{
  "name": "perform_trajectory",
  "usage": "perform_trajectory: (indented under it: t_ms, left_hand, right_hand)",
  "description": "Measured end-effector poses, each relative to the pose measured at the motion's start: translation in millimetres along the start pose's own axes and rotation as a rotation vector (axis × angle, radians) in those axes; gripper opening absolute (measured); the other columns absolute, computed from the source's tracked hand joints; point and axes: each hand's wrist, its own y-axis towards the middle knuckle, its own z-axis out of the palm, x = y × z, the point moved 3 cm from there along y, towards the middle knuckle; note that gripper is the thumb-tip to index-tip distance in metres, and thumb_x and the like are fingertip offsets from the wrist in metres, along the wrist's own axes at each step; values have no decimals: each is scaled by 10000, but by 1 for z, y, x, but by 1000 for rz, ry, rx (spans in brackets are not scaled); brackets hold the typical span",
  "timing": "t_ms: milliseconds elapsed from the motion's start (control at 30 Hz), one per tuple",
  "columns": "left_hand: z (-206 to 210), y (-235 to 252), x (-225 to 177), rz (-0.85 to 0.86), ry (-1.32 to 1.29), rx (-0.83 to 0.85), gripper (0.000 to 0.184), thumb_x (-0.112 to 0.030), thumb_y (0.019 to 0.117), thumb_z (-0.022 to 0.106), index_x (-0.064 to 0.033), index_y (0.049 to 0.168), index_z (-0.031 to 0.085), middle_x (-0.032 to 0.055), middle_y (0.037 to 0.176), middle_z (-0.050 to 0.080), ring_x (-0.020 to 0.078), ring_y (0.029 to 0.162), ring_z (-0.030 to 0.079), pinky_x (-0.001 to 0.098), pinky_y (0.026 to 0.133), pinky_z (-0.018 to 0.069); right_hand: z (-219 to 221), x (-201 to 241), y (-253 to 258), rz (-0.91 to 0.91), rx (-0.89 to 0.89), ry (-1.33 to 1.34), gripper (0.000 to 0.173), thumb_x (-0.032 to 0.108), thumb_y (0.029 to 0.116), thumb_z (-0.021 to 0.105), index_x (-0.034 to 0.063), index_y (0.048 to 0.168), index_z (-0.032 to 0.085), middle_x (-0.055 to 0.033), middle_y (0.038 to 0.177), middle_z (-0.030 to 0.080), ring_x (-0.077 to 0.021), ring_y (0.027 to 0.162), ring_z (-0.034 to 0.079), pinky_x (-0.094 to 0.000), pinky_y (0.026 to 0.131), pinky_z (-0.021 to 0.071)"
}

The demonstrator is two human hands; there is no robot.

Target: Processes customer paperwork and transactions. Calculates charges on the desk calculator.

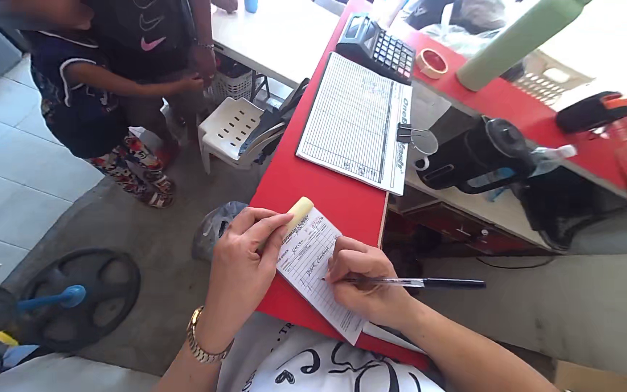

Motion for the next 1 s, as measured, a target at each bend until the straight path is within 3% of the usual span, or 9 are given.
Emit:
perform_trajectory:
  t_ms: [300, 1000]
  left_hand:
    - [0, 0, 0, 2, 0, 1, 206, -274, 1005, 643, -175, 1114, 787, -31, 1115, 702, 22, 989, 666, 184, 823, 571]
    - [0, 1, -1, -4, 17, 7, 210, -277, 1004, 638, -171, 1105, 789, -23, 1131, 703, 16, 988, 666, 166, 807, 566]
  right_hand:
    - [2, 2, -1, -42, 6, -83, 74, -31, 814, 630, -3, 754, 598, -56, 745, 531, -57, 720, 522, -153, 608, 408]
    - [1, 2, -1, 16, -58, -94, 105, -24, 843, 605, -2, 743, 584, -48, 759, 518, -52, 730, 507, -151, 618, 402]
